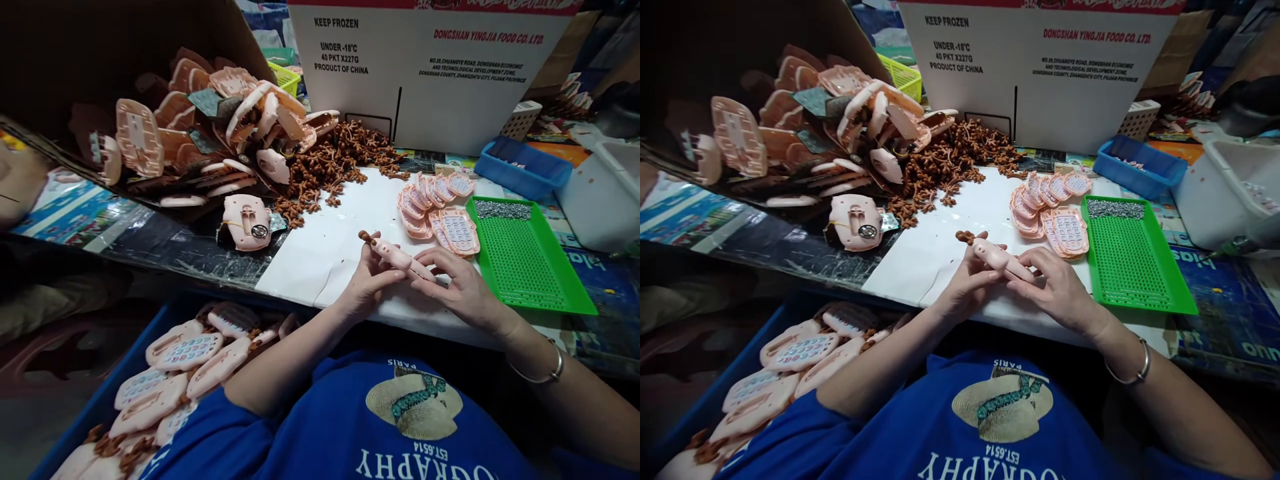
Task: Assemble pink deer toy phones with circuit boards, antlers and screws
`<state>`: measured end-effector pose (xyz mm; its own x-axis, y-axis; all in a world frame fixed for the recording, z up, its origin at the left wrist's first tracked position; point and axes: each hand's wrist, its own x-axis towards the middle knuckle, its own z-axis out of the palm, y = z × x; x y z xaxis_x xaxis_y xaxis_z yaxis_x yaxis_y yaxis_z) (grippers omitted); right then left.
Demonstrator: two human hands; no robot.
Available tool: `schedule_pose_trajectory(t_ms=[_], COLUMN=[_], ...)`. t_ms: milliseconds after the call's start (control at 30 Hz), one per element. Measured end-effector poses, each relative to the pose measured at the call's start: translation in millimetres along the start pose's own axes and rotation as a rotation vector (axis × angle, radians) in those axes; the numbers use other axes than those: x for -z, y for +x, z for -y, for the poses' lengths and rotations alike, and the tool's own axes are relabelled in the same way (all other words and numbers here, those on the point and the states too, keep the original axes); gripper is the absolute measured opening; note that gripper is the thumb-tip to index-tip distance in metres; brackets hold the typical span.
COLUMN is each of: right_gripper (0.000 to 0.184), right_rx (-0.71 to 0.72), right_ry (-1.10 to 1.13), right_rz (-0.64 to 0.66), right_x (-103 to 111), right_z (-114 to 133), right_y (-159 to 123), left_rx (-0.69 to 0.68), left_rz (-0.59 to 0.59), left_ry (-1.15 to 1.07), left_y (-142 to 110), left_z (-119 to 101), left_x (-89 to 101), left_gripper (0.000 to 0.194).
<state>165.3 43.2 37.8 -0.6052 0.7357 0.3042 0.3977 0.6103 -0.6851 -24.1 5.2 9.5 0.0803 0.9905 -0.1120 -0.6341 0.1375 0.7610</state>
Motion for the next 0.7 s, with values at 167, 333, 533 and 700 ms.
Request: schedule_pose_trajectory(t_ms=[167,333,533,700], right_gripper=[0.022,0.021,0.02,0.02], right_rx=[-0.083,-0.155,-0.164,-0.125], right_ry=[0.006,0.097,0.183,0.11], right_rz=[0.029,0.026,0.035,-0.002], right_x=[-1.2,-9.1,-14.6,-16.3], right_z=[5.6,7.1,4.9,5.1], right_y=[1.7,4.2,6.4,9.6], left_rx=[0.01,0.025,0.021,-0.085], left_rz=[-0.053,-0.05,-0.081,-0.089], left_ry=[-0.019,-0.009,-0.005,-0.003], left_y=[-0.5,-0.6,-0.8,2.2], left_z=[1.0,3.0,3.2,-1.0], left_x=[1.7,0.8,-0.1,-1.4], left_gripper=[0.078,0.06,0.061,0.089])
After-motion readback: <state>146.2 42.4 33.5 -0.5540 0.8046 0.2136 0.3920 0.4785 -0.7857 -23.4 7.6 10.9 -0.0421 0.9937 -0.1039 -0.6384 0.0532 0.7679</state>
